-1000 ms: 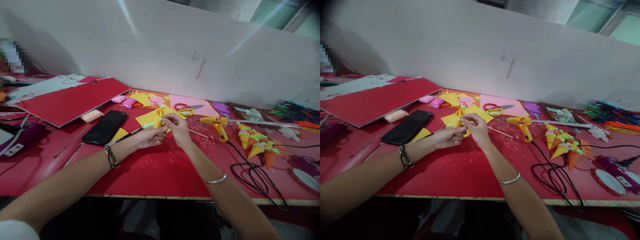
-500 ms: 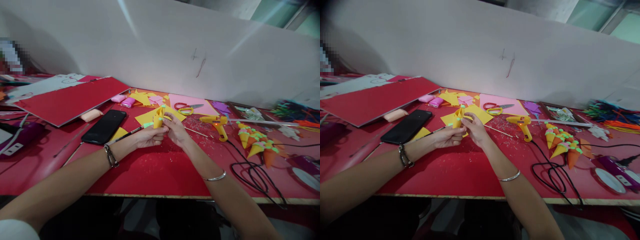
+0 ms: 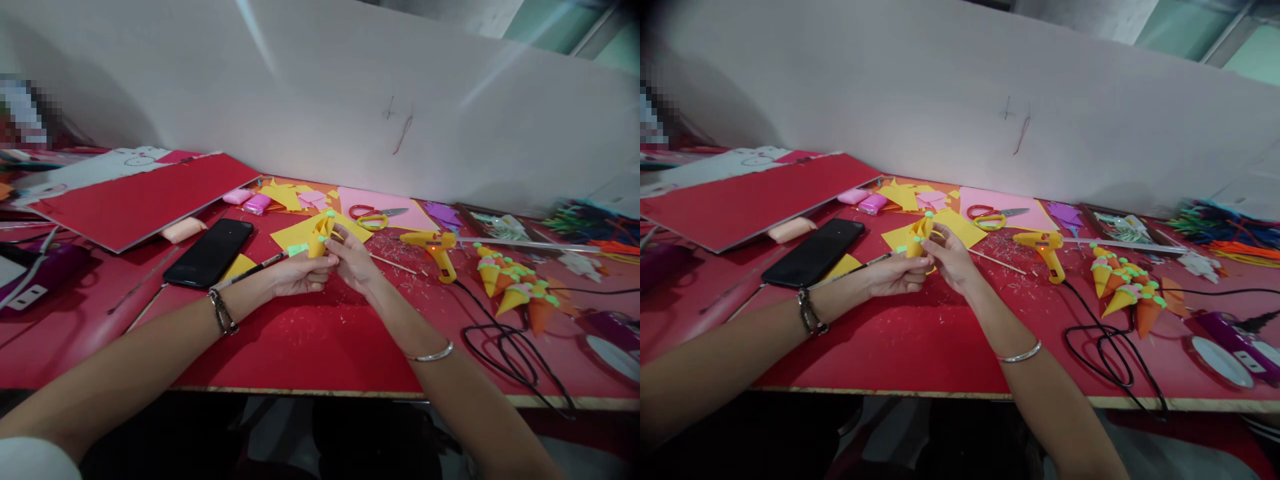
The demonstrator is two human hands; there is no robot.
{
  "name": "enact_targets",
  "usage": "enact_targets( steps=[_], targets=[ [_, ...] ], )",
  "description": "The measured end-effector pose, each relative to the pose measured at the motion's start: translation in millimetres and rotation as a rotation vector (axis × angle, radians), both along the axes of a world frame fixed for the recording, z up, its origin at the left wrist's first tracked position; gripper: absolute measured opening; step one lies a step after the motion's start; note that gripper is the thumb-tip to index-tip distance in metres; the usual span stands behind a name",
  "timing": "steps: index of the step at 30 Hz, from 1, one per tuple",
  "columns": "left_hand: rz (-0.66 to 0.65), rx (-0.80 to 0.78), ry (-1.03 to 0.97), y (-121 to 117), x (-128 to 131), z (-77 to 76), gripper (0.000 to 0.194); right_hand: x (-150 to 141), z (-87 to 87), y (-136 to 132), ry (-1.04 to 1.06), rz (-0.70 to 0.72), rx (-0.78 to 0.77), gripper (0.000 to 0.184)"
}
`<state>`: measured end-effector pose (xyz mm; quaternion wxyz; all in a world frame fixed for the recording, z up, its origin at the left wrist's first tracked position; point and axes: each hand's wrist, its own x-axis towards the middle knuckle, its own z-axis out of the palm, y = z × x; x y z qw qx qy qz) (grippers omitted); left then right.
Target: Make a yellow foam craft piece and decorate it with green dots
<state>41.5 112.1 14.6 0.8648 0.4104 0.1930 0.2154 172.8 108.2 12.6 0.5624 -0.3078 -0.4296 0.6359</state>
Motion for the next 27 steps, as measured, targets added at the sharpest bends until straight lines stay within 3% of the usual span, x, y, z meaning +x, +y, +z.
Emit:
enact_targets(
  steps=[5, 11, 19, 23, 27],
  targets=[
    [-0.001, -0.021, 0.007, 1, 1, -1.2, 0.019, 0, -0.1, -1, -0.080, -0.017, 0.035, 0.038],
    [-0.016, -0.042, -0.024, 2, 0, -2.4, 0.017, 0, 4.7, -5, -0.119, 0.122, 0.089, 0.031],
    [0.012, 0.014, -0.018, 1, 1, -3.0, 0.017, 1, 1.4, -3, -0.149, 0.071, 0.097, 0.027],
    [0.302, 0.175, -0.036, 8, 0, -2.7, 0.022, 11, -1.0, 6, -0.237, -0.110, 0.159, 0.026],
    [0.601, 0.273, 0.013, 23, -7, -2.5, 0.027, 28, -7.7, 16, -0.727, -0.472, 0.314, 0.010]
  ],
)
